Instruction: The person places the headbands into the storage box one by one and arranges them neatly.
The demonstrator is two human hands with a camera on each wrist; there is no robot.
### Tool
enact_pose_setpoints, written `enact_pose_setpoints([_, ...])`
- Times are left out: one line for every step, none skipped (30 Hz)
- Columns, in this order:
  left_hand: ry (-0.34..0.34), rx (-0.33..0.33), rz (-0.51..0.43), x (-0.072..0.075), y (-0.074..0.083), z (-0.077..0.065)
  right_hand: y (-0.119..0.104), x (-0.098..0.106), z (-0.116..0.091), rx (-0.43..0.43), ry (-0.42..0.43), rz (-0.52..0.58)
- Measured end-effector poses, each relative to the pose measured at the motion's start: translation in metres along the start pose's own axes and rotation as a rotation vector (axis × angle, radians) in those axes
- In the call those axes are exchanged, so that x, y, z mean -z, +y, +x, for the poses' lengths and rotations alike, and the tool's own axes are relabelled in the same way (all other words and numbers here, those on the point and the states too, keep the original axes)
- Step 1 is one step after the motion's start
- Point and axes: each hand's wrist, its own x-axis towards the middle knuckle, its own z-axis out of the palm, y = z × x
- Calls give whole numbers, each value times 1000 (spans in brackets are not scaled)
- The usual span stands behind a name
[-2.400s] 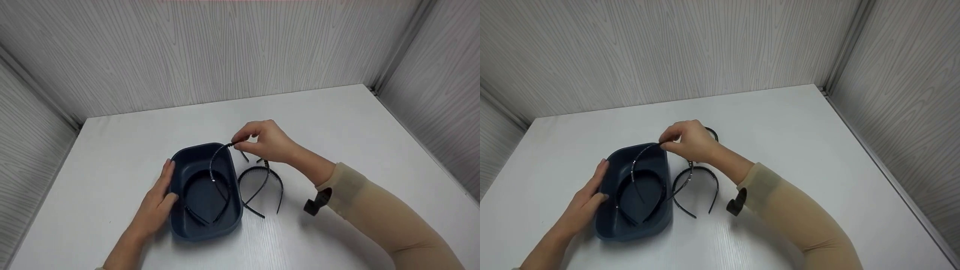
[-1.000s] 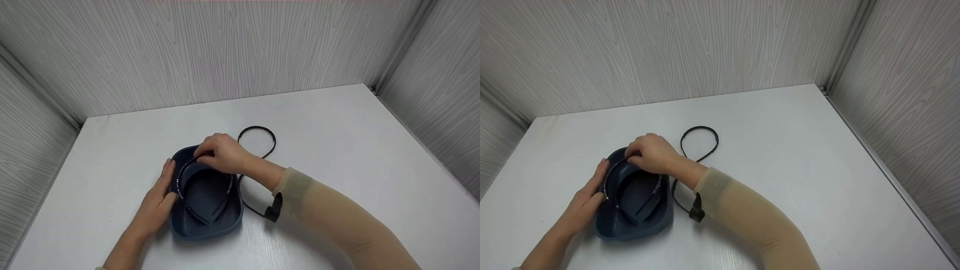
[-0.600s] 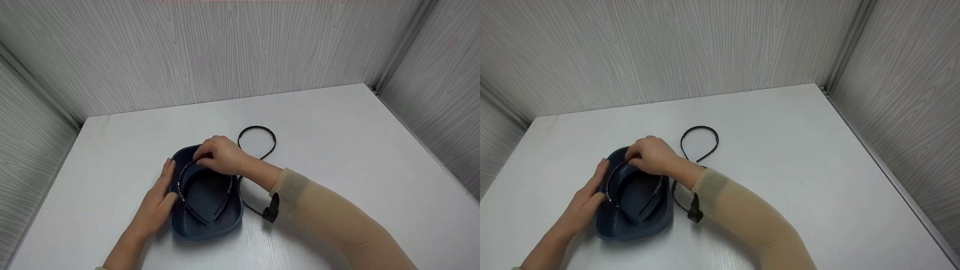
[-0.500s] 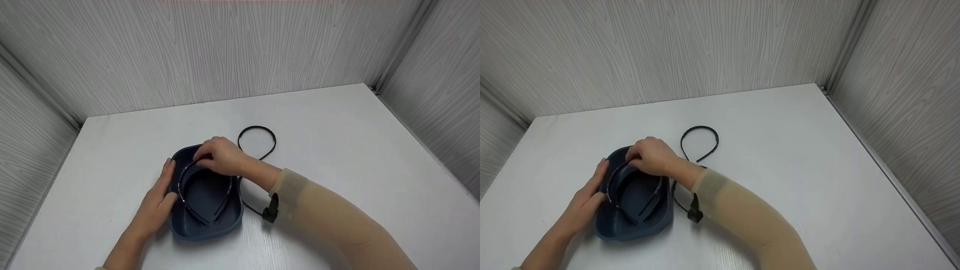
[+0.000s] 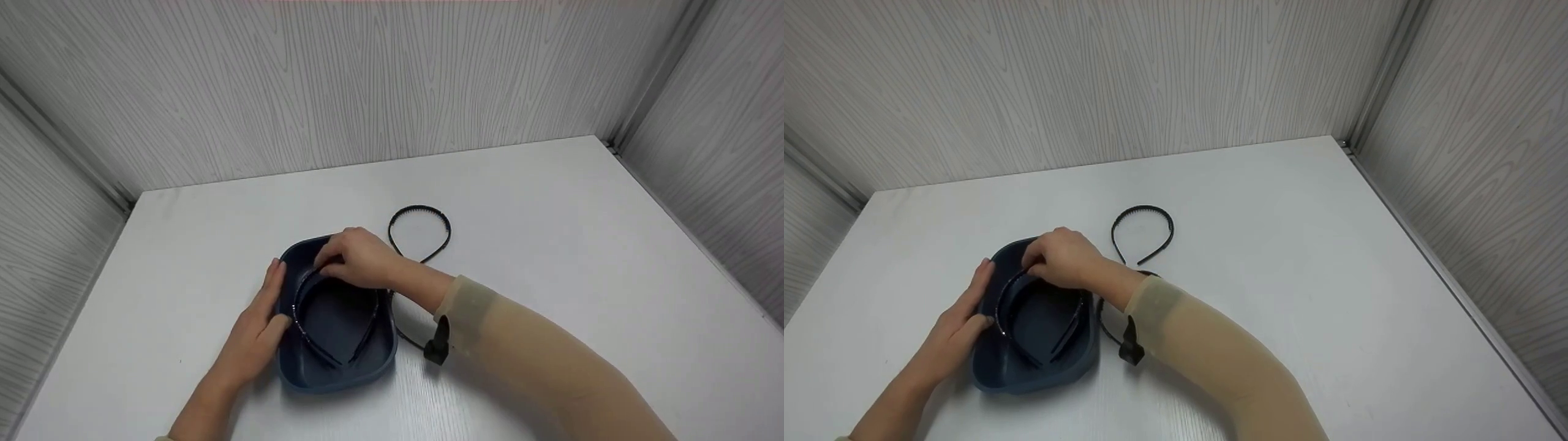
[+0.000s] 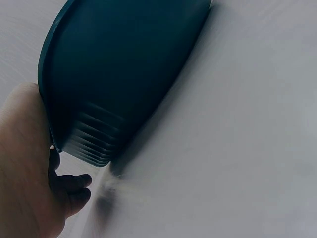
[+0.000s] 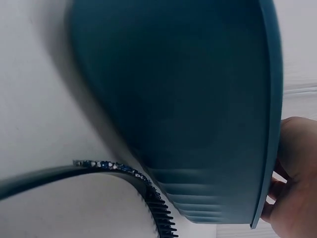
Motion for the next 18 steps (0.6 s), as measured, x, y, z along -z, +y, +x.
enact_pose_setpoints([0, 0, 1, 0, 0, 0, 0, 0, 0, 0, -2, 2])
enact_pose_setpoints([-1, 1, 1, 0, 0, 0, 0, -1, 1, -1, -4, 3])
enact_pose_setpoints([-2, 1, 1, 0, 0, 0, 0, -1, 1, -3, -7, 7])
enact_pose_setpoints([-2, 1, 0, 0, 0, 0, -1, -2, 1, -8, -9, 10])
enact_pose_setpoints([-2, 1, 0, 0, 0, 0, -1, -3, 1, -11, -13, 12])
enact_pose_setpoints([-2, 2, -1, 0, 0, 0, -1, -3, 1, -13, -15, 13])
enact_pose_setpoints([-3, 2, -1, 0, 0, 0, -1, -4, 2, -16, -18, 12])
enact_pose_setpoints([-4, 3, -1, 0, 0, 0, -1, -5, 2, -18, -20, 9])
enact_pose_setpoints([-5, 3, -2, 0, 0, 0, -1, -6, 2, -21, -21, 6])
enact_pose_setpoints([-5, 4, -2, 0, 0, 0, -1, -6, 2, -23, -22, 4])
enact_pose_setpoints([-6, 4, -1, 0, 0, 0, -1, -7, 2, -24, -22, 2])
enact_pose_setpoints([-7, 5, 0, 0, 0, 0, -1, -8, 2, -26, -23, 1])
enact_pose_setpoints([-7, 4, 1, 0, 0, 0, -1, -8, 2, -28, -23, 0])
enact_pose_setpoints([-7, 4, 3, 0, 0, 0, -1, -9, 3, -29, -24, -2])
enact_pose_setpoints([-7, 5, 4, 0, 0, 0, -1, -9, 3, -30, -24, -2])
enact_pose_setpoints([-7, 7, 4, 0, 0, 0, -1, -9, 3, -30, -26, -1])
enact_pose_setpoints([-7, 10, 3, 0, 1, -1, 0, -10, 3, -30, -27, -3])
enact_pose_setpoints([-7, 12, 3, 0, 1, -1, 0, -10, 3, -28, -28, -5])
